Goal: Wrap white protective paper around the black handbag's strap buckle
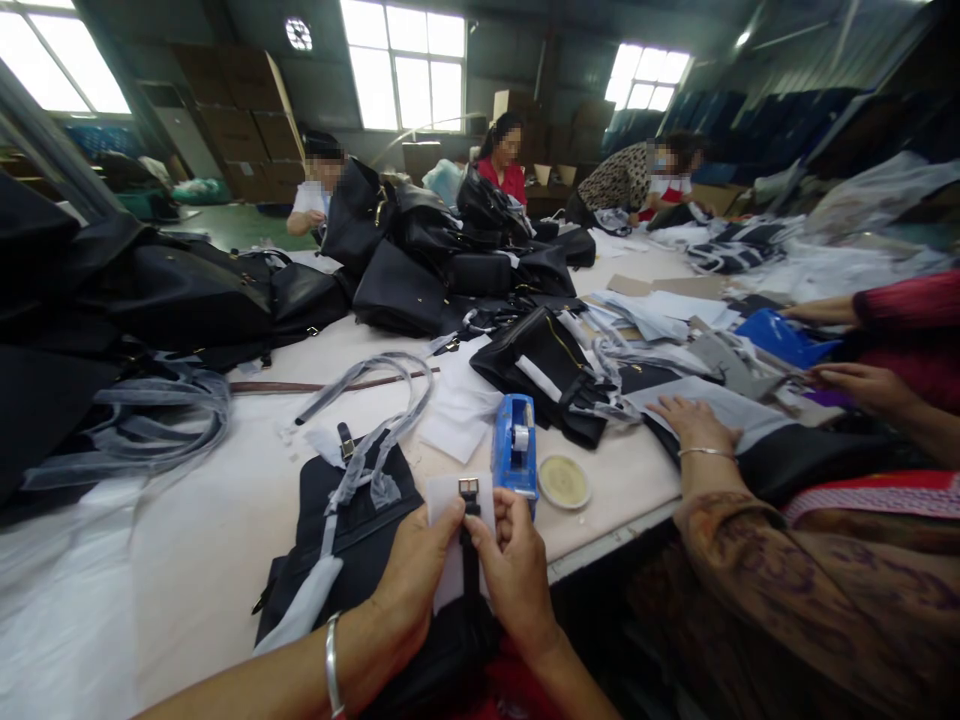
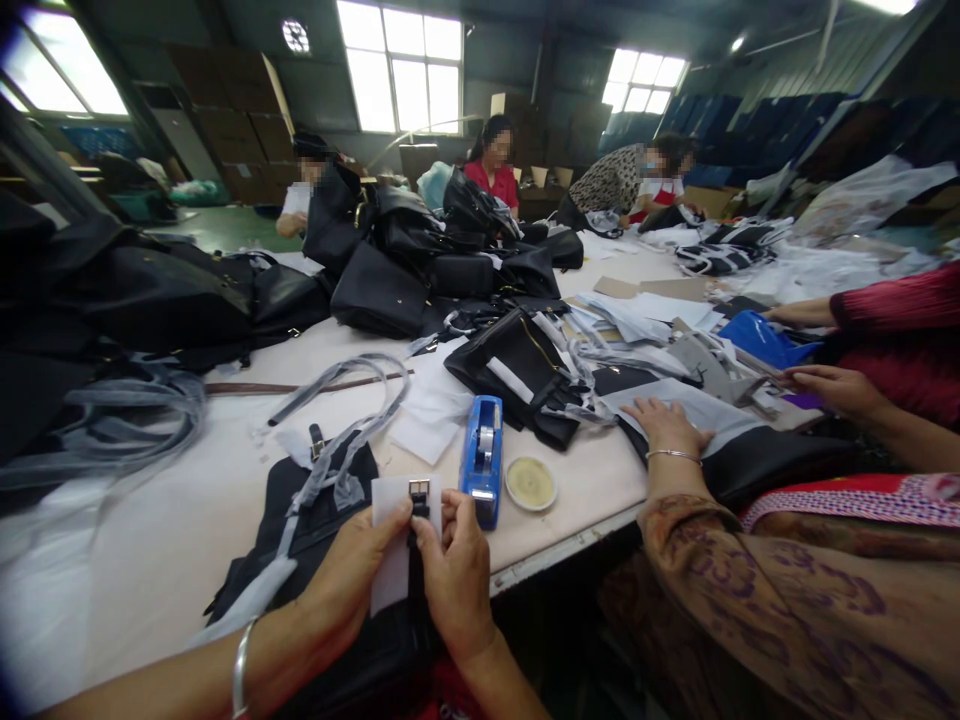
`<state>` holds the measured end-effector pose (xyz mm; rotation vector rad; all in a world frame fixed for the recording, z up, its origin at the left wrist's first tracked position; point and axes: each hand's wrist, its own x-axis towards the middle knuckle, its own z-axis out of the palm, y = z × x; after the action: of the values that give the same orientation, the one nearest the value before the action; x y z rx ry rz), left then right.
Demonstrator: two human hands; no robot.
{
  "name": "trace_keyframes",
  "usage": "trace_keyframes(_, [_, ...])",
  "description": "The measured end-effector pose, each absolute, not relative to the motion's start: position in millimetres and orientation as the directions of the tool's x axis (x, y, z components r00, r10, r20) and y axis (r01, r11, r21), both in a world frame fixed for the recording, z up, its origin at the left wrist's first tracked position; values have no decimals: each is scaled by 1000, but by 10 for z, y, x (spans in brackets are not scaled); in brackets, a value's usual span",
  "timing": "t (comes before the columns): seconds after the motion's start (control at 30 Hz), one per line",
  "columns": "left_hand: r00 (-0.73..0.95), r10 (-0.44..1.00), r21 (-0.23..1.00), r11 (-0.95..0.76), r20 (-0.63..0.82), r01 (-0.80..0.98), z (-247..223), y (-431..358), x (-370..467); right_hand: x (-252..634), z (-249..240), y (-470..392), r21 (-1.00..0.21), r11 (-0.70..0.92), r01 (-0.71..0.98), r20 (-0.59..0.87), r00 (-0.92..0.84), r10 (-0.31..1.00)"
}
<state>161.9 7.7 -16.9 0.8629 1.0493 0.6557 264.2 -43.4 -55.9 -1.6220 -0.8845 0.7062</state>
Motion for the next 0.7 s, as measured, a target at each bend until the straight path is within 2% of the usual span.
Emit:
trace_keyframes(0.4, [406,790,855,517,-461,-36,-167,123,1632,2692,-500,-414,-991,-93,97,-31,506,862])
trace_keyframes(0.7, [400,787,853,521,-471,-21,-182,156,1670,2685,-636,-401,-961,-113,251,48,556,830])
